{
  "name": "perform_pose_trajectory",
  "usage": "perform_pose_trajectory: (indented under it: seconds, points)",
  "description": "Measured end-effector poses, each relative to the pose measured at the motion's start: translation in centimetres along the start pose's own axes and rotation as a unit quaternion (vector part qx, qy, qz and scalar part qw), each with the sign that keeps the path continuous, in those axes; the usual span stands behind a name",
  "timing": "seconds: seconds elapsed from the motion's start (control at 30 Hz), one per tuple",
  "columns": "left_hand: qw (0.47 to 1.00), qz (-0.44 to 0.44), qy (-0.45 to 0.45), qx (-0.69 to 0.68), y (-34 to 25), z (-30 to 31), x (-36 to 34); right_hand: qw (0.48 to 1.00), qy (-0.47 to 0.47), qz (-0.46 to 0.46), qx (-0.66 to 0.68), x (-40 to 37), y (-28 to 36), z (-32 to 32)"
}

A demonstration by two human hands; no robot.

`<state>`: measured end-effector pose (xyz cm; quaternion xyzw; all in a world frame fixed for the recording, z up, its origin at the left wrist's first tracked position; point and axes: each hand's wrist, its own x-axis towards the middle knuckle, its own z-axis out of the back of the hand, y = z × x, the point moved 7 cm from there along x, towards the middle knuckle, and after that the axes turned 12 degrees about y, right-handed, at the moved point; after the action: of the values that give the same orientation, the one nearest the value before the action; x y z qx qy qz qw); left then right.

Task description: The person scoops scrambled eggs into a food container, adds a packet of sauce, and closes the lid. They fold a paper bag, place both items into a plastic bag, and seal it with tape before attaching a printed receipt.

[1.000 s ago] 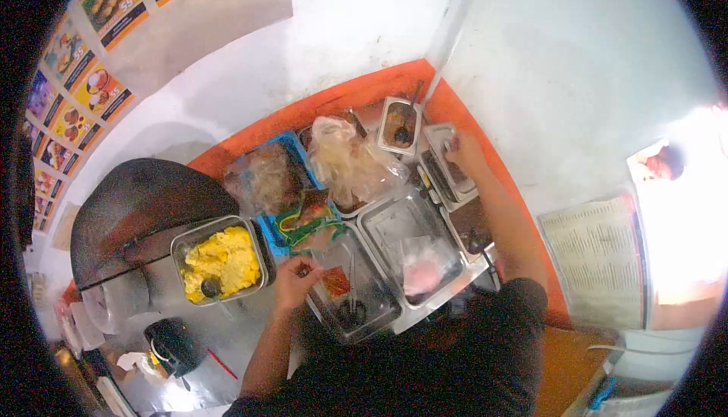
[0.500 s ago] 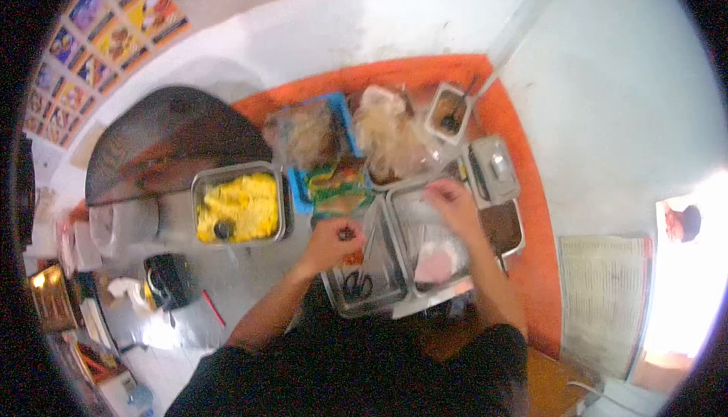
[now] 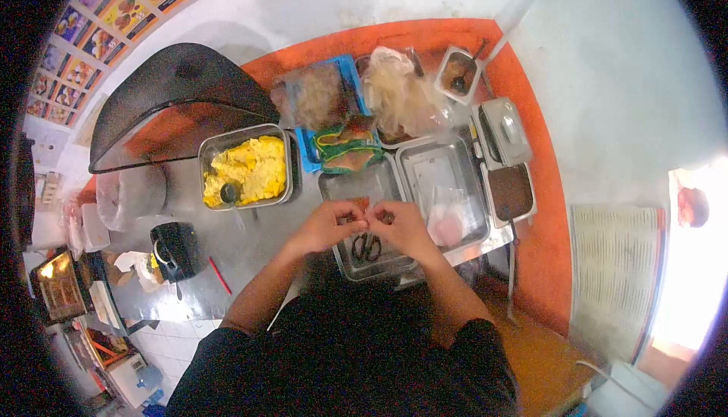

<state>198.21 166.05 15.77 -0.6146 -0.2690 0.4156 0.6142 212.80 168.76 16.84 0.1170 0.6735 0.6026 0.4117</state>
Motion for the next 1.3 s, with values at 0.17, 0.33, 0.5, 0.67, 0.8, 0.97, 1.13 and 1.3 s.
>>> perform_pose_trajectory:
  seconds: [0.17,0.33,0.5,0.67,0.8,0.97,1.13,1.3]
  points:
    - [0.957,-0.141,0.031,0.253,-2.7,-2.1,-1.3,0.998,-0.014,0.04,-0.04,-0.1,-4.0,-2.4]
    - [0.938,-0.121,-0.043,0.322,-1.5,-1.7,-2.7,0.993,-0.091,-0.054,-0.059,-1.5,-4.5,-3.8]
    - [0.927,-0.067,-0.102,0.354,-3.3,-1.8,-3.6,0.963,-0.255,0.083,0.03,-1.8,-4.3,-3.5]
    - [0.913,-0.06,-0.143,0.377,-2.7,-2.7,-3.4,0.915,-0.385,0.12,0.013,-1.4,-2.9,-3.1]
    - [0.91,-0.002,-0.27,0.316,-3.1,1.6,-3.3,0.906,-0.365,0.192,0.092,0.0,-1.0,-3.4]
    - [0.915,-0.182,-0.135,0.333,-8.8,2.0,-1.3,0.949,-0.265,0.108,0.136,2.9,-0.4,0.4]
    - [0.907,-0.185,-0.026,0.378,-6.7,3.2,1.3,0.966,-0.143,0.107,0.189,3.4,1.8,1.6]
    - [0.923,-0.184,-0.105,0.321,-8.8,5.5,1.8,0.977,-0.125,0.121,0.12,4.6,4.5,7.2]
